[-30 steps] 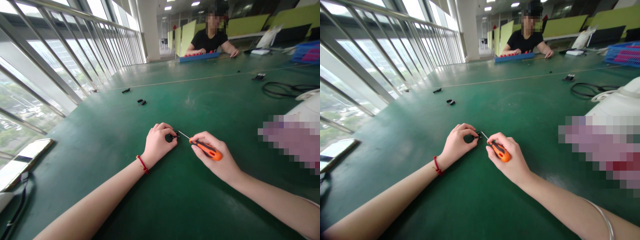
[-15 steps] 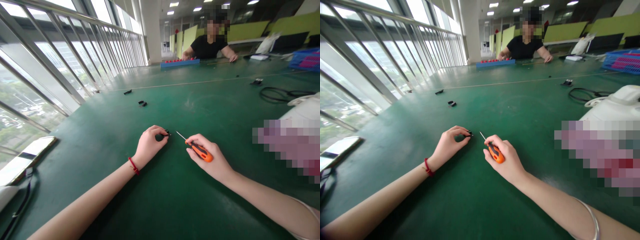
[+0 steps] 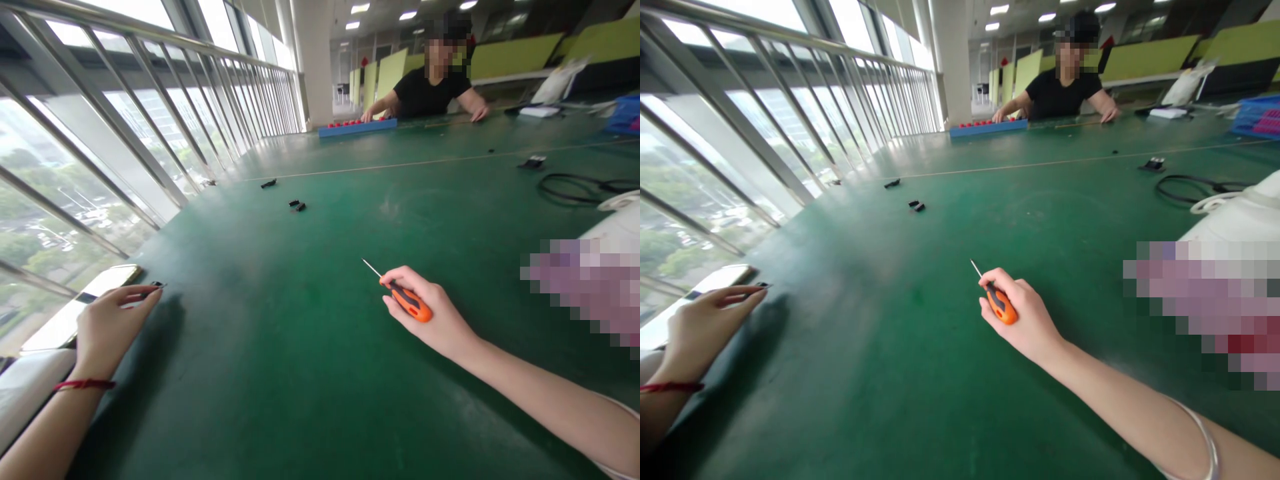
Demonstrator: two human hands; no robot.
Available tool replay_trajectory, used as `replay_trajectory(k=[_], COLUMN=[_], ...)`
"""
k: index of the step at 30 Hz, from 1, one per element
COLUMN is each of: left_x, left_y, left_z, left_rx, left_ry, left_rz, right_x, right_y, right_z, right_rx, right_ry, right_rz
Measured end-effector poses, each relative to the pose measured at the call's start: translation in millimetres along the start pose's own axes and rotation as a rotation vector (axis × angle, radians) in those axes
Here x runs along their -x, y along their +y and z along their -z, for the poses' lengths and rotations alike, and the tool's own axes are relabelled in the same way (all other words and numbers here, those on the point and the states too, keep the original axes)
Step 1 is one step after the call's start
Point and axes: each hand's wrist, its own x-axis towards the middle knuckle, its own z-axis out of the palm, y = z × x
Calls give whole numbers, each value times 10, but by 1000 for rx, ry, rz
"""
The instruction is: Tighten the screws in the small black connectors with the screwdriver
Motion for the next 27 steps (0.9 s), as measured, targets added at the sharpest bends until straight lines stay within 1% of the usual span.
replay_trajectory(k=[1,4,7,10,12,13,18,20,22,27], left_x=[-22,-58,-63,-51,-46,-47,-77,-82,-75,-55], left_y=[-12,-12,-17,-17,-11,-9,-27,-30,-20,7], left_z=[5,-29,-81,-81,-46,-23,63,79,91,99], left_rx=[0,11,3,25,48,61,100,125,157,182], left_ry=[8,-23,-38,48,91,92,-8,-65,-96,-112], left_rz=[14,59,15,-24,7,31,142,149,154,143], right_x=[0,-1,-1,0,-1,-2,-4,-4,-4,-3], right_y=[2,12,24,32,32,31,25,27,31,36], right_z=[1,-1,-10,-17,-18,-17,-11,-13,-17,-20], right_rx=[-2,1,16,39,50,52,55,59,64,102], right_ry=[-9,-24,-19,-4,-2,-4,-16,-23,-24,-16], right_rz=[-6,-12,6,28,30,29,23,22,25,48])
